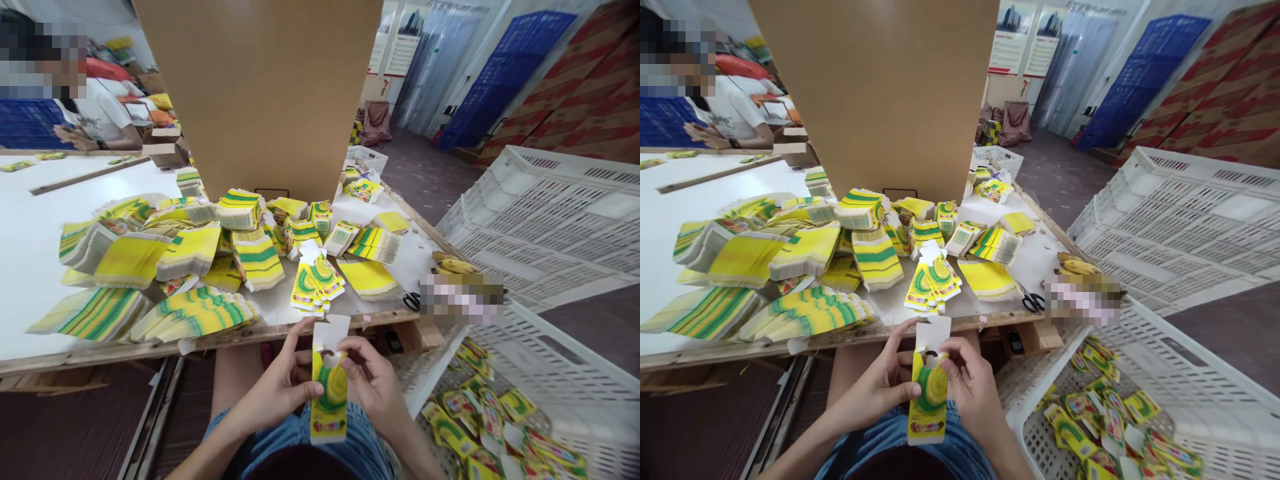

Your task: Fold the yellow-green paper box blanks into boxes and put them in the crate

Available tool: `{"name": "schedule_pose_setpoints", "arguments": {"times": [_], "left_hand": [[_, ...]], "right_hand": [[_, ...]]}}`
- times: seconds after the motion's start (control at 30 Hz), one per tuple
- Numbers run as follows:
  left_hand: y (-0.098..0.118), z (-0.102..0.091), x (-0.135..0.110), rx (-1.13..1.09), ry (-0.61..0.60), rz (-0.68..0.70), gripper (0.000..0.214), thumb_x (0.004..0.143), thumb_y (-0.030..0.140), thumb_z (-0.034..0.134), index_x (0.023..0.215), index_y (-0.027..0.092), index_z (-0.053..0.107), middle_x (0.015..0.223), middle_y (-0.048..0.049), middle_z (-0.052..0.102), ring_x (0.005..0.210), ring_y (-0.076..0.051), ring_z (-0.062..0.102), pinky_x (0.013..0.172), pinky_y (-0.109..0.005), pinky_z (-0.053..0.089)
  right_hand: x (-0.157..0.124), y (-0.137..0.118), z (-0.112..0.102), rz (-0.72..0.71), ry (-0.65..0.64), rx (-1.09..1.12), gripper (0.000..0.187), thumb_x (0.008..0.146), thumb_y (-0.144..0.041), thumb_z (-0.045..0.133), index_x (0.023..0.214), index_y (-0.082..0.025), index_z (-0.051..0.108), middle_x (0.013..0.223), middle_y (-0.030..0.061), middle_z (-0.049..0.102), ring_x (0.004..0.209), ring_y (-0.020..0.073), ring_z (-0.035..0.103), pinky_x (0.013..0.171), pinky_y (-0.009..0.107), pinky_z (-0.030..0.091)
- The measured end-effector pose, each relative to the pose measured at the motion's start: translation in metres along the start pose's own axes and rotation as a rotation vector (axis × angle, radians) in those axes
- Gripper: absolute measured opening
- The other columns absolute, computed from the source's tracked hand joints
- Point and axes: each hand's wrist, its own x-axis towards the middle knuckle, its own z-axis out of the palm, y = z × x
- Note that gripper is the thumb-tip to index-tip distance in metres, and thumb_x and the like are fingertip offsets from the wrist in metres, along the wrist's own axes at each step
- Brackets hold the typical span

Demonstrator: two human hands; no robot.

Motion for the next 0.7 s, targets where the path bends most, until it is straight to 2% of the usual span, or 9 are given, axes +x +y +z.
{"name": "schedule_pose_setpoints", "arguments": {"times": [0.07,0.13,0.2,0.27,0.33,0.43,0.57,0.63,0.7], "left_hand": [[-0.002,-0.003,0.001,0.049,-0.006,-0.009,0.068,0.078,0.03,0.073,0.136,0.027,0.037,0.107,-0.0091,0.065,0.083,-0.018,0.066,0.073,-0.029,0.05],[-0.003,-0.005,0.002,0.168,0.055,0.005,0.05,0.08,0.027,0.07,0.125,0.023,0.051,0.107,-0.009,0.066,0.085,-0.019,0.066,0.073,-0.028,0.05],[-0.002,-0.005,0.003,0.32,0.128,0.019,0.041,0.081,0.023,0.067,0.121,0.021,0.056,0.105,-0.0079,0.067,0.084,-0.018,0.066,0.071,-0.026,0.051],[-0.001,-0.003,0.004,0.407,0.144,0.027,0.041,0.083,0.02,0.063,0.123,0.021,0.056,0.106,-0.0075,0.067,0.085,-0.019,0.066,0.073,-0.027,0.052],[0.0,0.001,0.004,0.402,0.109,0.036,0.042,0.085,0.019,0.059,0.126,0.022,0.054,0.112,-0.008,0.066,0.095,-0.02,0.065,0.082,-0.03,0.051],[0.0,0.004,0.005,0.293,0.063,0.038,0.043,0.085,0.018,0.06,0.127,0.022,0.051,0.119,-0.0093,0.065,0.108,-0.023,0.061,0.092,-0.035,0.048],[-0.002,0.0,0.008,0.148,0.1,0.025,0.044,0.077,0.017,0.069,0.119,0.02,0.054,0.11,-0.0103,0.068,0.1,-0.024,0.065,0.082,-0.032,0.05],[-0.005,-0.001,0.01,0.129,0.116,0.007,0.045,0.074,0.015,0.072,0.115,0.019,0.056,0.104,-0.0094,0.07,0.092,-0.023,0.067,0.077,-0.03,0.051],[-0.011,0.004,0.012,0.147,0.113,-0.011,0.045,0.072,0.013,0.073,0.114,0.019,0.058,0.102,-0.0088,0.071,0.088,-0.022,0.067,0.075,-0.03,0.051]], "right_hand": [[-0.001,0.006,-0.001,0.052,0.098,0.082,0.027,0.092,-0.036,0.054,0.117,-0.026,0.052,0.1,0.0052,0.066,0.09,0.0197,0.062,0.079,0.03,0.049],[-0.001,0.008,-0.003,0.1,0.113,0.094,0.032,0.093,-0.041,0.051,0.12,-0.024,0.054,0.099,0.0067,0.068,0.09,0.0209,0.063,0.08,0.031,0.049],[0.0,0.006,-0.006,0.173,-0.004,0.079,0.036,0.091,-0.044,0.052,0.117,-0.021,0.06,0.093,0.007,0.069,0.084,0.0211,0.064,0.073,0.03,0.05],[0.001,0.001,-0.005,0.244,-0.139,0.071,0.039,0.087,-0.041,0.059,0.12,-0.021,0.058,0.089,0.0053,0.071,0.079,0.0205,0.065,0.068,0.028,0.049],[0.002,-0.002,-0.003,0.261,-0.167,-0.003,0.04,0.084,-0.034,0.063,0.121,-0.021,0.055,0.086,0.0031,0.071,0.076,0.0196,0.065,0.066,0.027,0.048],[0.003,-0.002,0.003,0.251,-0.101,-0.198,0.033,0.084,-0.029,0.061,0.116,-0.021,0.057,0.067,-0.0018,0.067,0.063,0.0176,0.062,0.061,0.025,0.044],[0.0,0.005,0.005,0.254,-0.069,-0.339,0.048,0.082,-0.028,0.063,0.129,-0.02,0.055,0.045,-0.0092,0.051,0.044,0.0148,0.051,0.05,0.024,0.039],[-0.002,0.009,0.005,0.212,-0.071,-0.337,0.053,0.083,-0.033,0.063,0.133,-0.021,0.054,0.05,-0.0062,0.057,0.049,0.0167,0.056,0.053,0.025,0.044],[-0.005,0.012,0.002,0.146,-0.049,-0.275,0.047,0.086,-0.038,0.061,0.13,-0.022,0.059,0.076,0.0028,0.072,0.072,0.0215,0.067,0.068,0.03,0.051]]}}
